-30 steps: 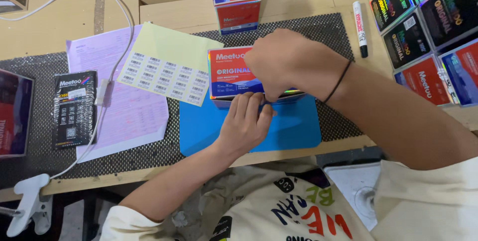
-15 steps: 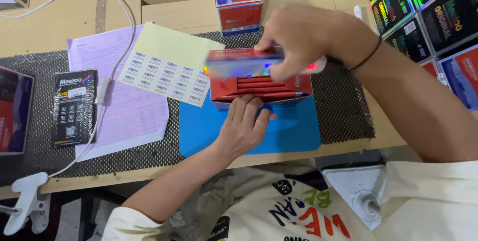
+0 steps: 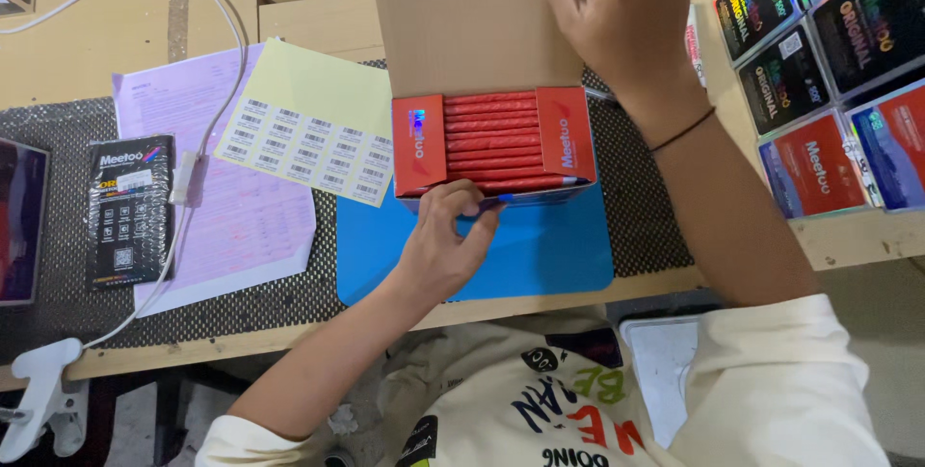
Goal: The person opens a retail box, removes several red padded envelopes, and then takes a mobile phone screen assembly out of one envelope to write a code on its back with a marker.
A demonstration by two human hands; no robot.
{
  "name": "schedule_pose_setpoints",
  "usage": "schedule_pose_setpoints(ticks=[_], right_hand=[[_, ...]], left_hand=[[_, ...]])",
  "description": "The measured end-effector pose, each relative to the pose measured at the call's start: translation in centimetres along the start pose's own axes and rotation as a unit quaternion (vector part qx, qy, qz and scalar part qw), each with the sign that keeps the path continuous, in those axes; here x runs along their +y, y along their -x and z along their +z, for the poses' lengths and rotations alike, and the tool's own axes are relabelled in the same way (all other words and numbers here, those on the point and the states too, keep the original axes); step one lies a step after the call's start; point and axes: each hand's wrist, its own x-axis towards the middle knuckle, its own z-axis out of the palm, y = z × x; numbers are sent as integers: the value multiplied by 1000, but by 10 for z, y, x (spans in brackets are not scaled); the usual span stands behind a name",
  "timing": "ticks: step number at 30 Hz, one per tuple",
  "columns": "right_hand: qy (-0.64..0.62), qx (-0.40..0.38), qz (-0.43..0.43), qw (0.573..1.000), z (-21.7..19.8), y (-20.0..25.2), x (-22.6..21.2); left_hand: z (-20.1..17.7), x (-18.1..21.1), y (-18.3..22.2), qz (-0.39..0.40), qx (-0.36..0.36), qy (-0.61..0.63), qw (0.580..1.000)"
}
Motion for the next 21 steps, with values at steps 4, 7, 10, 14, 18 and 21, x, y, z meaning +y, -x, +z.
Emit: schedule_pose_setpoints(ticks=[4, 7, 10, 14, 18, 21], right_hand=[[-77, -20, 42, 996, -3, 6, -27], [-83, -98, 37, 991, -13, 14, -44], [-163, -116, 27, 979, -29, 20, -55], [-309, -127, 42, 942, -50, 32, -71], [-256, -109, -36, 960, -63, 61, -89], [-197, -73, -54, 976, -70, 76, -108]], left_hand=[[-12, 6, -21, 239, 58, -160, 956], [-15, 23, -30, 232, 81, -189, 951], [-20, 36, -41, 233, 115, -144, 955], [-8, 21, -39, 229, 174, -168, 943], [-10, 22, -42, 221, 187, -171, 942], [-9, 22, -41, 215, 193, -171, 942]])
